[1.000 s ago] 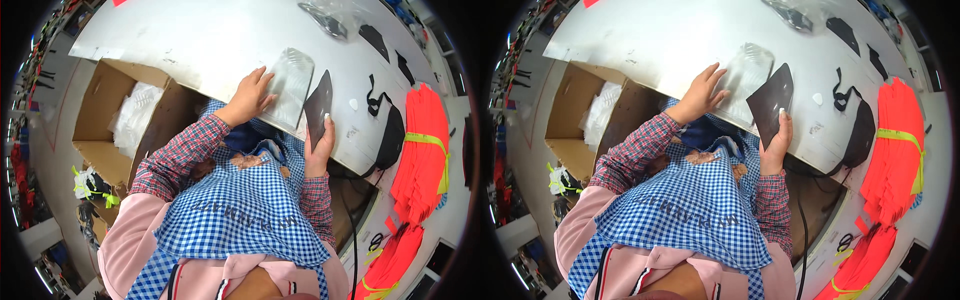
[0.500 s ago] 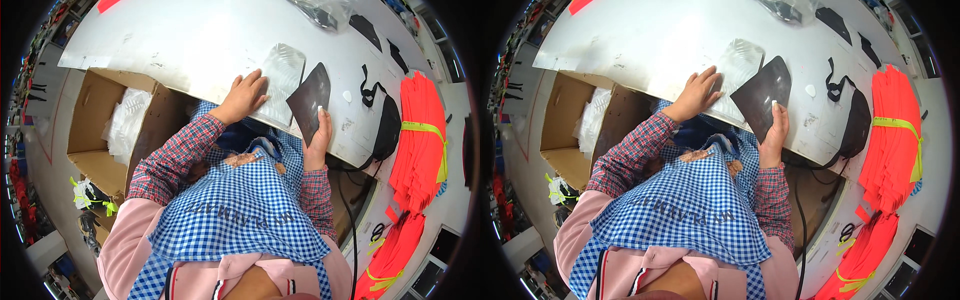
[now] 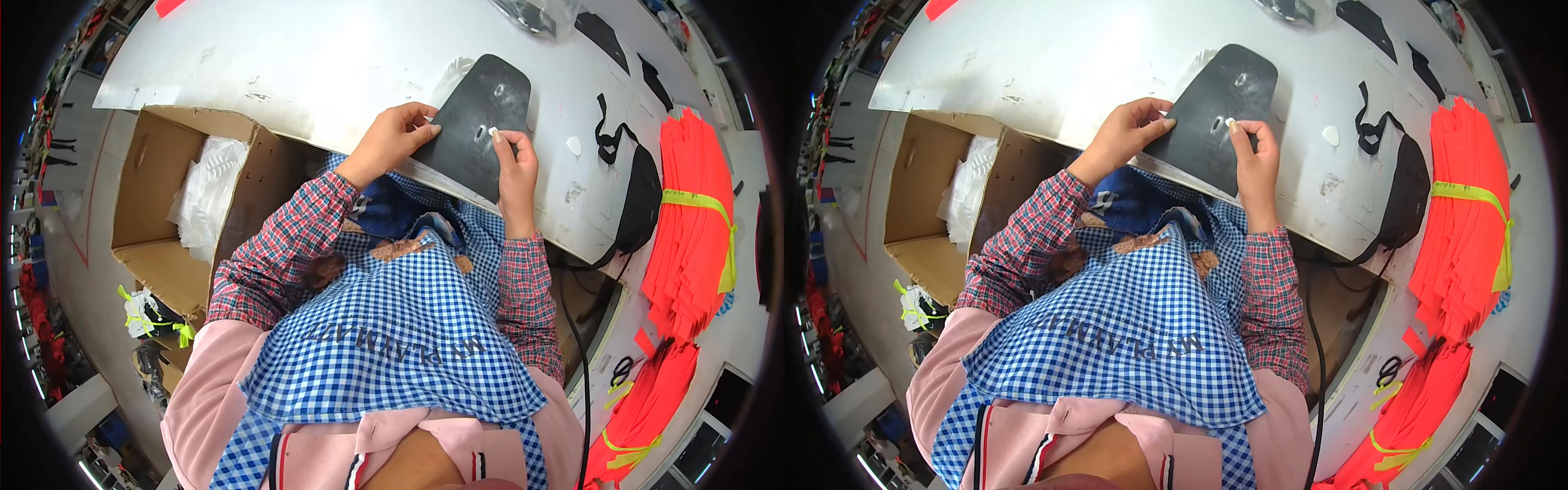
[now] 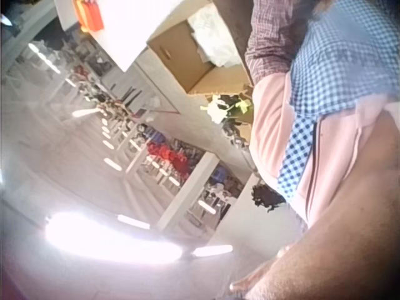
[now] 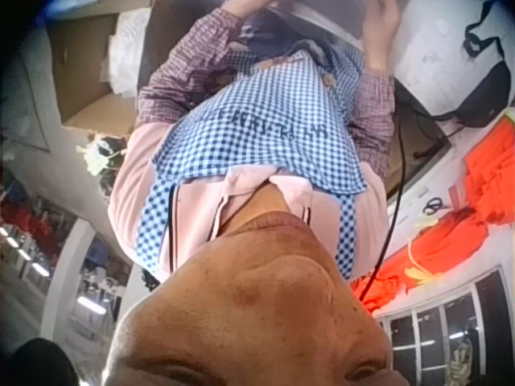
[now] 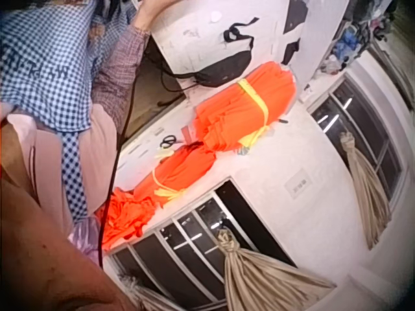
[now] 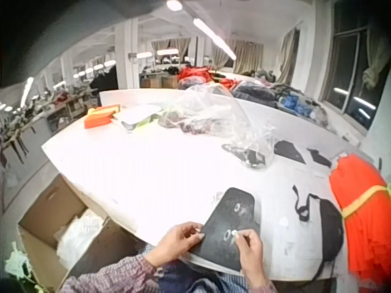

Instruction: Applying small white adhesive pads to black plastic components in a factory workshop.

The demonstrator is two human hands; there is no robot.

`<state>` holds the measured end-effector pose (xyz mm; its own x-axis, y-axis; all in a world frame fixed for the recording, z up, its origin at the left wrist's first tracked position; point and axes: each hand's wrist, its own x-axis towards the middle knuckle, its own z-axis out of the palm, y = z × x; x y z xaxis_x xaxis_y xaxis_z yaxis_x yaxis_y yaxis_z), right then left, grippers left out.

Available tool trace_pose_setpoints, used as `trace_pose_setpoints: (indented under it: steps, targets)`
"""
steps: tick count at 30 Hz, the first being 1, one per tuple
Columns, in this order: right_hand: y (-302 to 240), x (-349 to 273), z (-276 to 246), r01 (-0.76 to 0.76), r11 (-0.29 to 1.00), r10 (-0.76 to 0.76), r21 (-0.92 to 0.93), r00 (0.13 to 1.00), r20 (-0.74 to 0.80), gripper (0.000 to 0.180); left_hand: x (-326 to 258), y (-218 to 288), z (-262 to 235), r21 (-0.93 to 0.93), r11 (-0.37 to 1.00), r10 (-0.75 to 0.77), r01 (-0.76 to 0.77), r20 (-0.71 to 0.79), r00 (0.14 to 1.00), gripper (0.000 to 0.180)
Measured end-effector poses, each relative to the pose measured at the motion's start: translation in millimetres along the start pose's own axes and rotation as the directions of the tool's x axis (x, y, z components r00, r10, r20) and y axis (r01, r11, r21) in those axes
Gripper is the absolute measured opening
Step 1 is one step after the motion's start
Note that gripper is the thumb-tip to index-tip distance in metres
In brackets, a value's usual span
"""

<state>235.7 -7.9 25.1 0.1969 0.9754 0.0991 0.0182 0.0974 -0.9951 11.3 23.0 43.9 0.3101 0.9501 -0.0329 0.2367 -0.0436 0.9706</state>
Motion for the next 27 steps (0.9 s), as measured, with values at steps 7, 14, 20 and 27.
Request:
trace_pose_setpoints:
  steps: [7, 14, 20, 27]
  targets:
    - [15, 14, 0, -0.051, 0.989, 0.029, -0.142, 0.988, -0.153, 0.02, 11, -34, -7, 0.026, 1.0, 0.001, 0.001, -0.089, 0.996, 0.03]
    - [34, 23, -4, -0.06, 0.956, 0.019, -0.287, 0.989, -0.143, 0.021, 6, -31, -9, 0.199, 0.977, -0.053, 0.074, -0.105, 0.993, 0.029]
    - [42, 23, -5, -0.077, 0.942, 0.03, -0.326, 0.989, -0.145, 0.02, 2, -28, -9, 0.268, 0.962, -0.006, 0.04, -0.125, 0.992, 0.029]
    - [39, 20, -4, -0.08, 0.919, 0.026, -0.385, 0.989, -0.144, 0.02, 3, -25, -10, 0.334, 0.942, 0.003, 0.035, -0.112, 0.994, 0.029]
